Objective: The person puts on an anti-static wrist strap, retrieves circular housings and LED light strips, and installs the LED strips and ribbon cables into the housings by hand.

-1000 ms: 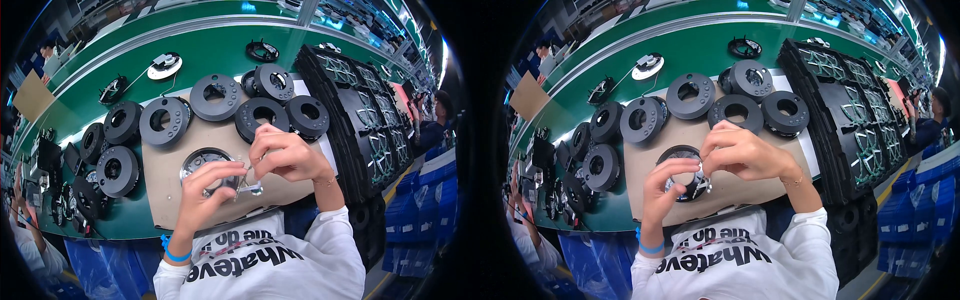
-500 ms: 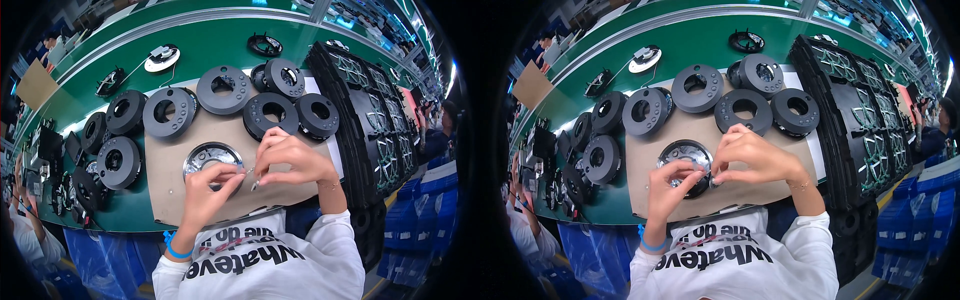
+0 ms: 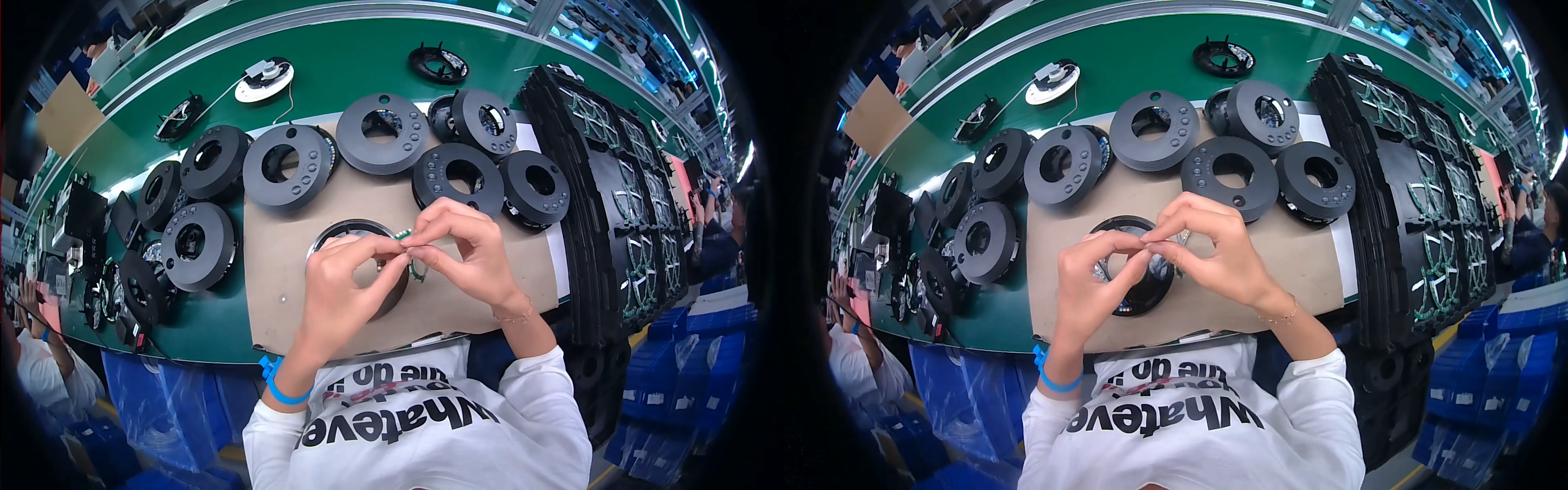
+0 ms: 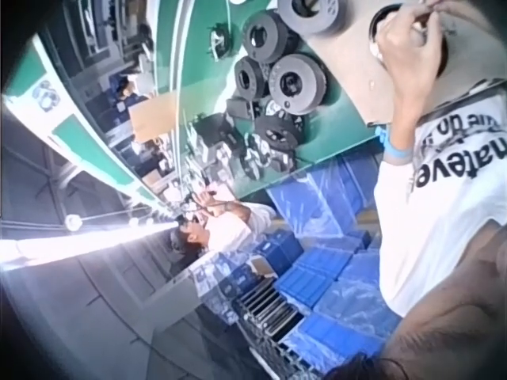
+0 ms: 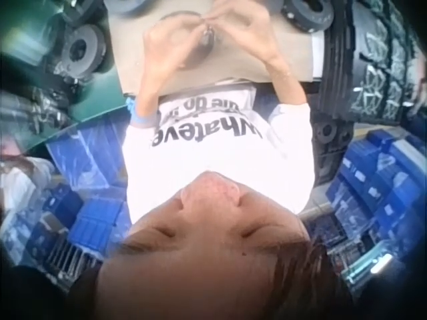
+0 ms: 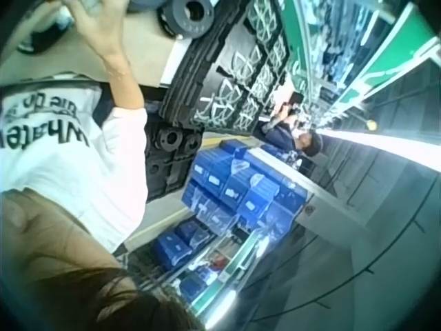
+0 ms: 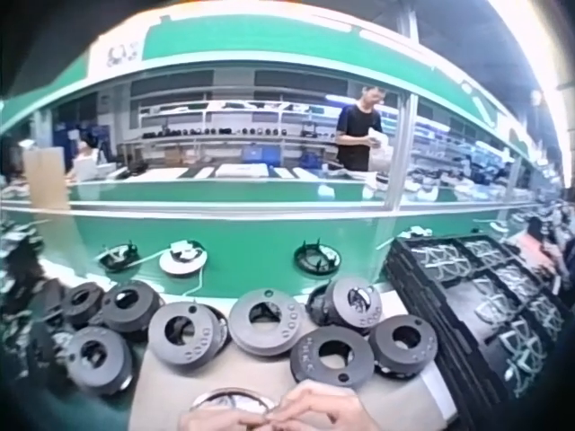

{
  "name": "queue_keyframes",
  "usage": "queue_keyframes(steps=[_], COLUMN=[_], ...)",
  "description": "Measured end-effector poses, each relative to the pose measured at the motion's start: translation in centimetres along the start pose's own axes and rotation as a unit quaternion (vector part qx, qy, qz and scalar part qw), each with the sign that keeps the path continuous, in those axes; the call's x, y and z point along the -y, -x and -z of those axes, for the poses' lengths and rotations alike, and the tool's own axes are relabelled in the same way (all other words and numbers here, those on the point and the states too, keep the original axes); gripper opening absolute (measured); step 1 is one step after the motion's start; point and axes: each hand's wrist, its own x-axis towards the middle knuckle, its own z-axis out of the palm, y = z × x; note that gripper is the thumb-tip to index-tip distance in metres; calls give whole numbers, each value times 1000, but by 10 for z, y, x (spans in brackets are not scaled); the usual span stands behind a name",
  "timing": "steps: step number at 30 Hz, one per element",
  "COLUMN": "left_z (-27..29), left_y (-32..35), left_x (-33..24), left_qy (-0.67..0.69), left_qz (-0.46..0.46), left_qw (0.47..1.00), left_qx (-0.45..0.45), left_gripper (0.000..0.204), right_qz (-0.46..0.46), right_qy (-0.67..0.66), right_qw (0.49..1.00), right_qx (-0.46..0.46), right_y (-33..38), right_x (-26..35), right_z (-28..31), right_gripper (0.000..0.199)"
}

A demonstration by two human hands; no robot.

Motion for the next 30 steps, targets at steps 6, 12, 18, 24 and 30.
queue_keyframes(steps=[6,12,18,24,30], left_z=[25,1,13,31,13], left_y=[28,66,61,47,33], left_x=[18,56,67,64,71], left_qy=[-30,-117,-39,10,-8], left_qz=[43,137,65,112,106], left_qw=[994,980,997,990,994], left_qx=[-97,-82,32,89,22], left_gripper=[58,78,76,68,46], right_qz=[-62,-123,-28,81,97], right_qy=[-248,-151,196,306,350], right_qw=[966,972,944,938,924], right_qx=[-23,131,264,143,117], right_y=[1,-10,-29,-7,5], right_x=[-3,16,13,-19,-23], right_z=[7,45,1,-53,-63], right_gripper=[7,6,6,8,10])
